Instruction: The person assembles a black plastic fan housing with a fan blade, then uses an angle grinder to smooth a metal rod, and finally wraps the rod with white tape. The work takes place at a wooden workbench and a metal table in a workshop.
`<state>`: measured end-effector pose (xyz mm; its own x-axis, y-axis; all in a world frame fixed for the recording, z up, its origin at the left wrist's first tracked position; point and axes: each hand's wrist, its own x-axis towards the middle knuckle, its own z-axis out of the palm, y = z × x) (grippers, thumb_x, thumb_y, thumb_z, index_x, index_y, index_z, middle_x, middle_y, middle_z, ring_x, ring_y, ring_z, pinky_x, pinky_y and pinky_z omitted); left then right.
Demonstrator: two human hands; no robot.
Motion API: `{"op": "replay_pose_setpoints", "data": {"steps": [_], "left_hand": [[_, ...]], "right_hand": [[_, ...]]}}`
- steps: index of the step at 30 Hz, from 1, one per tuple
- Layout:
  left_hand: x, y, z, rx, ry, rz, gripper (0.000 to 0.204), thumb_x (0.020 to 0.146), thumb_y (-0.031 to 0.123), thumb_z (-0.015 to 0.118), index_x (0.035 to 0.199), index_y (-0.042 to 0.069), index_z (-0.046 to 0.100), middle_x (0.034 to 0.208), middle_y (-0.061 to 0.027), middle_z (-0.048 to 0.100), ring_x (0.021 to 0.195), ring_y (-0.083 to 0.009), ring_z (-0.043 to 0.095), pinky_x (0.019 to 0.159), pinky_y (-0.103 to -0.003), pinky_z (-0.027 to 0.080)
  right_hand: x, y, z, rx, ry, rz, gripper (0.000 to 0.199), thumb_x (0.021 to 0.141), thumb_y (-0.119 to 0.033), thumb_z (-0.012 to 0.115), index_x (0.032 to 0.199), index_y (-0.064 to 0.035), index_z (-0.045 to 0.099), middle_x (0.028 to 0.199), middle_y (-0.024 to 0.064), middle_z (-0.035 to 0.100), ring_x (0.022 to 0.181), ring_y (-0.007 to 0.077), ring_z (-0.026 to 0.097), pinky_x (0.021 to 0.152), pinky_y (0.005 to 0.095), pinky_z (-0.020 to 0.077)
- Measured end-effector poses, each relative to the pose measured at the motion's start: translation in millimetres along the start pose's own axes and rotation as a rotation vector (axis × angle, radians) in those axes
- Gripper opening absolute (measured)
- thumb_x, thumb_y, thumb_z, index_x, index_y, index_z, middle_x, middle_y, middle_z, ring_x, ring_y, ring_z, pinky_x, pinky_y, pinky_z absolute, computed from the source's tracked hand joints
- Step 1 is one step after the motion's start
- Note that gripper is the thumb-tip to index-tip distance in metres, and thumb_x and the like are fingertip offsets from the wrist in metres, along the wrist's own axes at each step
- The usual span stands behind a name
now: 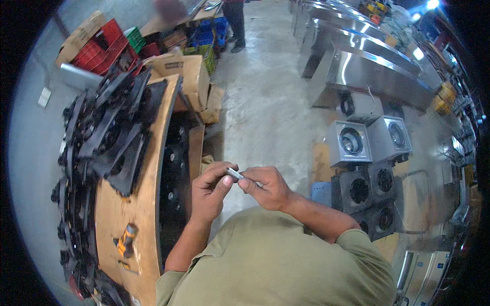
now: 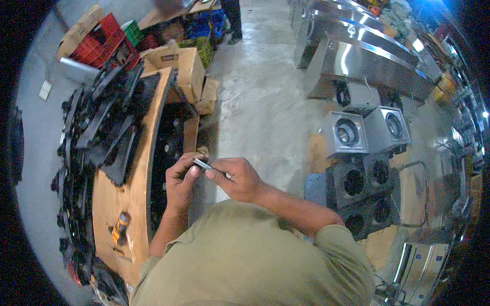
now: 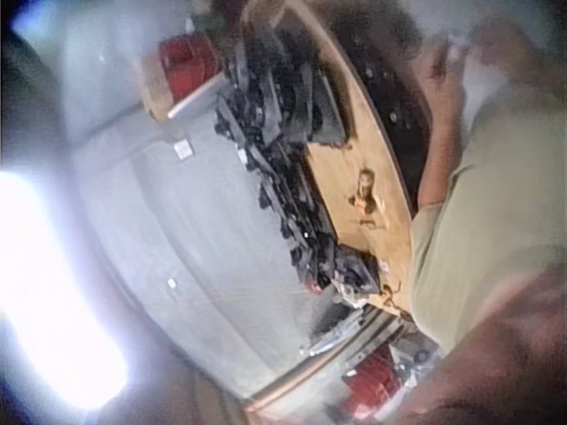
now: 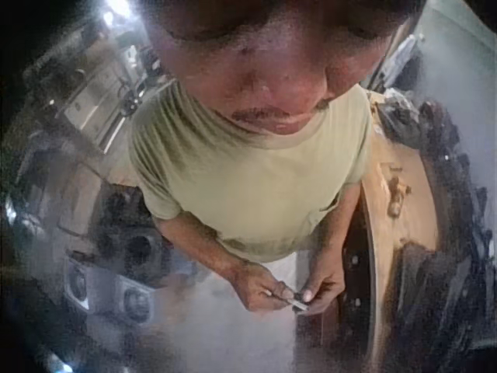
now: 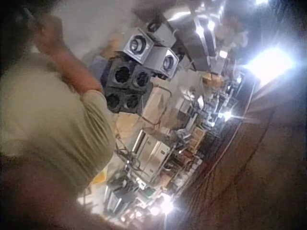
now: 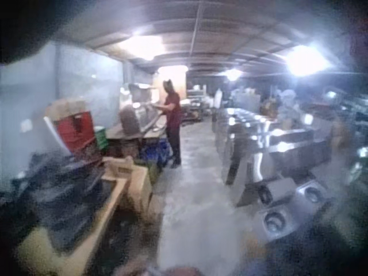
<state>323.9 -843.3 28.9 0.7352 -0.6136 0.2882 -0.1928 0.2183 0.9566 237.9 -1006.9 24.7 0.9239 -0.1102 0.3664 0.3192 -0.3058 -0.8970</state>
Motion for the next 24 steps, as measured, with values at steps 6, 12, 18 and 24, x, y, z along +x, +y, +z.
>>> {"op": "replay_pose_setpoints", "data": {"steps": [6,12,18,24], "left_hand": [[118.3,-46.8,37.4,-0.131,-0.117,-0.131,0.022,0.097,0.015,0.062,0.111,-0.002,0.066,0.112,-0.0115,0.066,0.103,-0.0189,0.061,0.092,-0.033,0.047],[285.3,-126.1,11.8,-0.120,-0.061,-0.231,0.018,0.103,0.018,0.049,0.108,0.003,0.057,0.095,-0.0090,0.067,0.092,-0.0176,0.064,0.080,-0.032,0.051],[522.9,-191.2,-6.6,-0.096,-0.071,-0.404,0.025,0.105,0.029,0.046,0.118,0.008,0.049,0.091,-0.0083,0.064,0.083,-0.0205,0.067,0.068,-0.034,0.054],[723.8,-244.4,37.1,-0.011,-0.277,-0.368,0.025,0.105,0.027,0.046,0.124,0.011,0.050,0.087,-0.0075,0.064,0.068,-0.0175,0.066,0.058,-0.030,0.052]], "right_hand": [[62.4,55.9,-78.6,0.075,-0.009,0.171,0.027,0.098,-0.025,0.059,0.087,-0.0007,0.064,0.070,0.0145,0.059,0.065,0.0283,0.057,0.062,0.0380,0.0455],[142.1,229.0,-161.0,-0.338,0.063,0.179,0.030,0.096,-0.031,0.059,0.108,-0.0046,0.067,0.093,0.0172,0.069,0.086,0.0347,0.066,0.076,0.0413,0.0513],[83.9,444.0,-308.9,-0.685,0.095,1.127,0.055,0.089,-0.040,0.058,0.132,-0.0059,0.057,0.131,0.0262,0.057,0.121,0.0416,0.054,0.103,0.0478,0.0435],[-18.5,507.7,-360.9,-0.335,0.420,1.709,0.050,0.089,-0.040,0.057,0.125,-0.0058,0.061,0.123,0.0244,0.061,0.114,0.0408,0.058,0.097,0.0485,0.0463]]}}
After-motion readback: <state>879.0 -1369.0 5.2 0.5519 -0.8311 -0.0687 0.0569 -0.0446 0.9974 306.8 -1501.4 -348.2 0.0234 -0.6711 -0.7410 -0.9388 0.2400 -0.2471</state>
